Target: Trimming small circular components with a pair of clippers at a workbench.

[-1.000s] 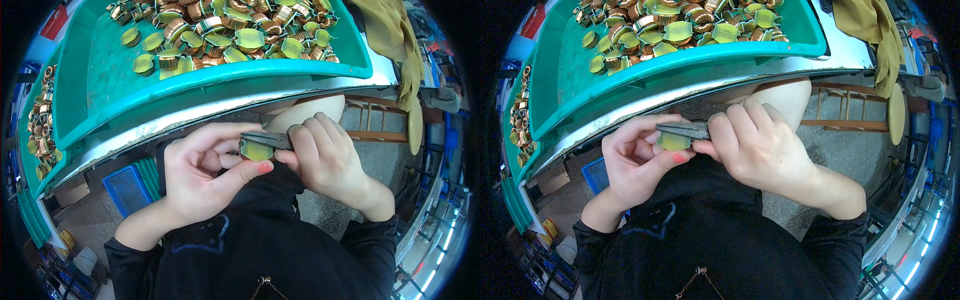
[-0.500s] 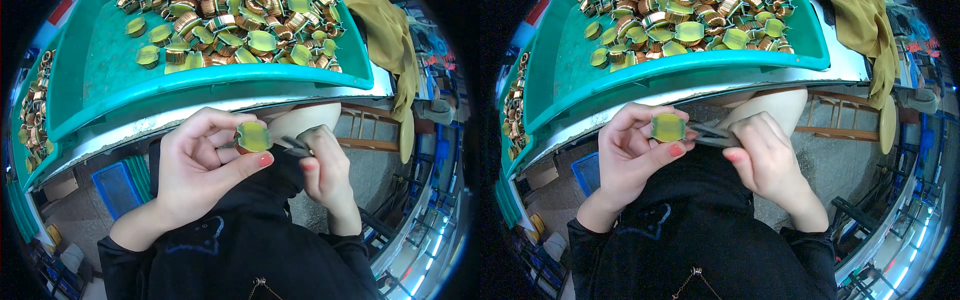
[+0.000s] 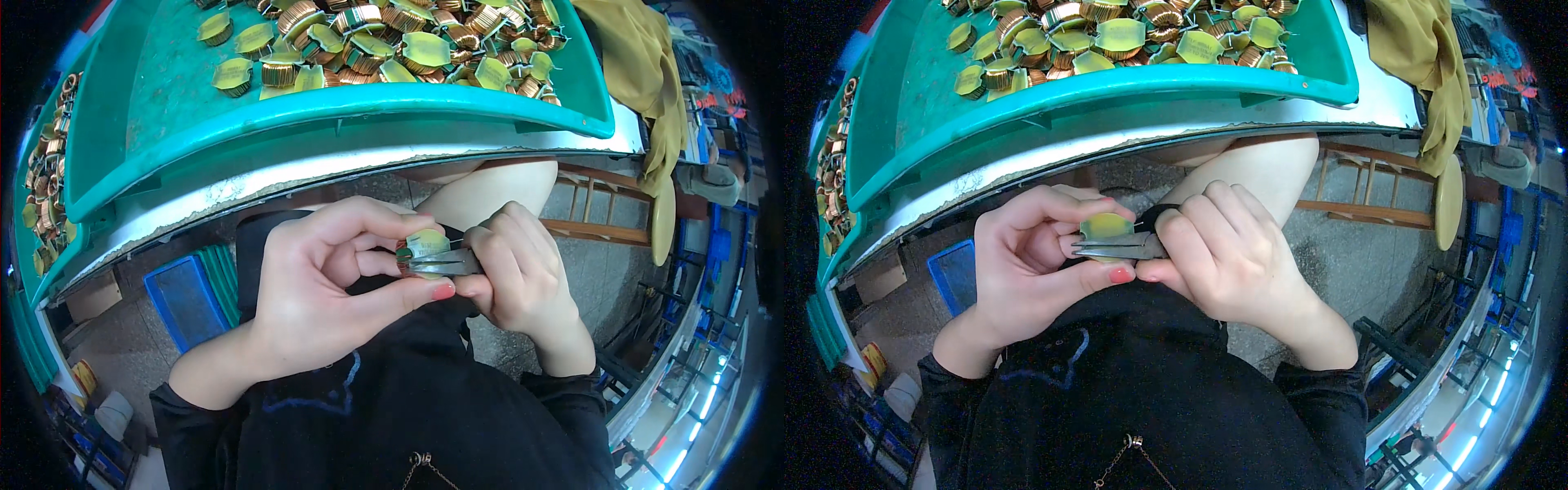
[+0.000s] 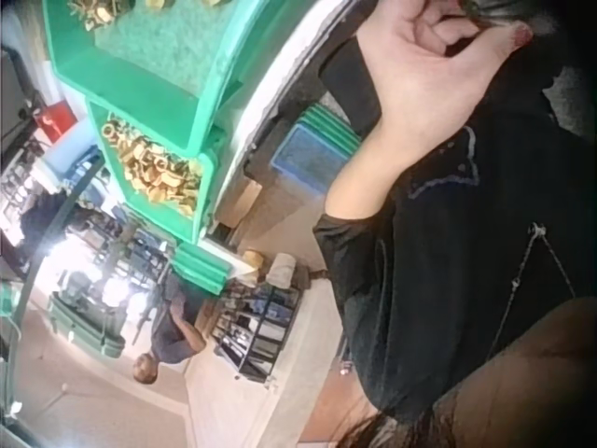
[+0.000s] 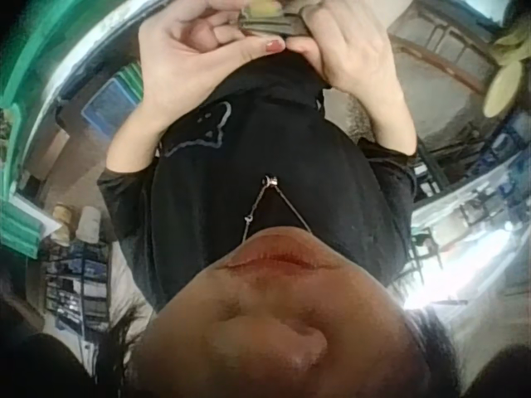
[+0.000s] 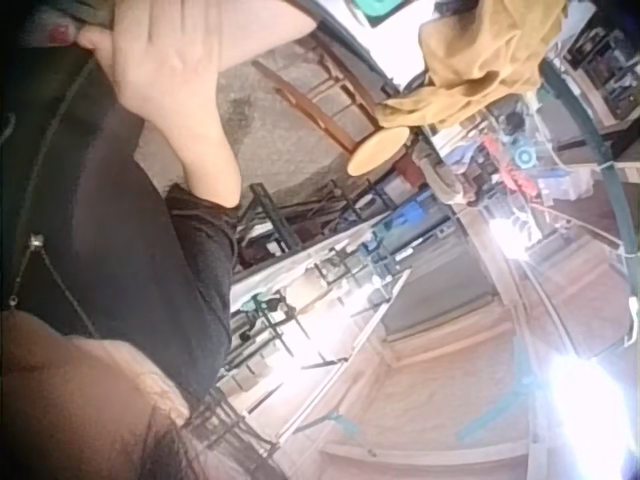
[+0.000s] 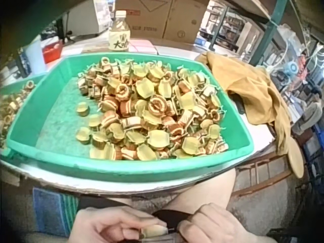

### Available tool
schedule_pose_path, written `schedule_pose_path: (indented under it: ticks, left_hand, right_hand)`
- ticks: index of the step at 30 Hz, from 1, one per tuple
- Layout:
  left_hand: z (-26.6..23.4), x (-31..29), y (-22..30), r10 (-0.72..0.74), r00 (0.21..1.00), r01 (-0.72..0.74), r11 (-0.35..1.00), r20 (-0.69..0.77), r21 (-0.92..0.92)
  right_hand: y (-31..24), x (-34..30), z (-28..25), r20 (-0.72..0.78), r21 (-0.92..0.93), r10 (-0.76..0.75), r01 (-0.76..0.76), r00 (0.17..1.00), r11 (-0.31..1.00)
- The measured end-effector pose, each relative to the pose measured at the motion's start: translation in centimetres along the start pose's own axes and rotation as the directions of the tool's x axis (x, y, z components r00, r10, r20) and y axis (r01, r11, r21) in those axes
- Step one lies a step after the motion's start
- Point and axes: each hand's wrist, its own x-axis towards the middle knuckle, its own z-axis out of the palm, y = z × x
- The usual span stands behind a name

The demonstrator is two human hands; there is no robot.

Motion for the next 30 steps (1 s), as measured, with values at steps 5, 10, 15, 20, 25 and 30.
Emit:
schedule_pose_path:
  ticks: [5,10,15,20,25,30]
  left_hand:
    - [0.1,-0.2,-0.3,0.037,0.999,-0.037,0.999,0.001,0.035]
    - [0.0,-0.1,0.1,0.095,0.994,-0.103,0.985,0.062,0.142]
    - [0.4,0.1,0.1,0.117,0.992,-0.122,0.981,0.042,0.151]
    - [0.8,0.3,1.3,-0.04,0.999,0.037,0.995,-0.036,-0.096]
    - [-0.4,0.1,2.2,-0.058,0.998,0.061,0.961,0.021,-0.269]
    - [-0.6,-0.1,2.4,-0.006,0.999,-0.002,0.973,-0.034,-0.23]
  right_hand:
    - [-0.1,-0.1,-0.6,0.056,-0.05,-0.014,0.017,0.998,0.999]
    - [0.1,0.1,-0.9,0.065,-0.042,-0.053,0.056,0.996,0.998]
    - [-0.1,-0.2,-1.2,0.034,-0.097,-0.034,0.037,0.999,0.995]
    - [0.5,-0.5,-1.6,-0.261,0.486,0.123,0.02,0.957,0.874]
    - [0.5,-0.7,-2.6,-0.045,0.475,0.22,-0.173,0.974,0.863]
    - [0.2,-0.4,-3.1,0.121,0.442,0.294,-0.317,0.948,0.839]
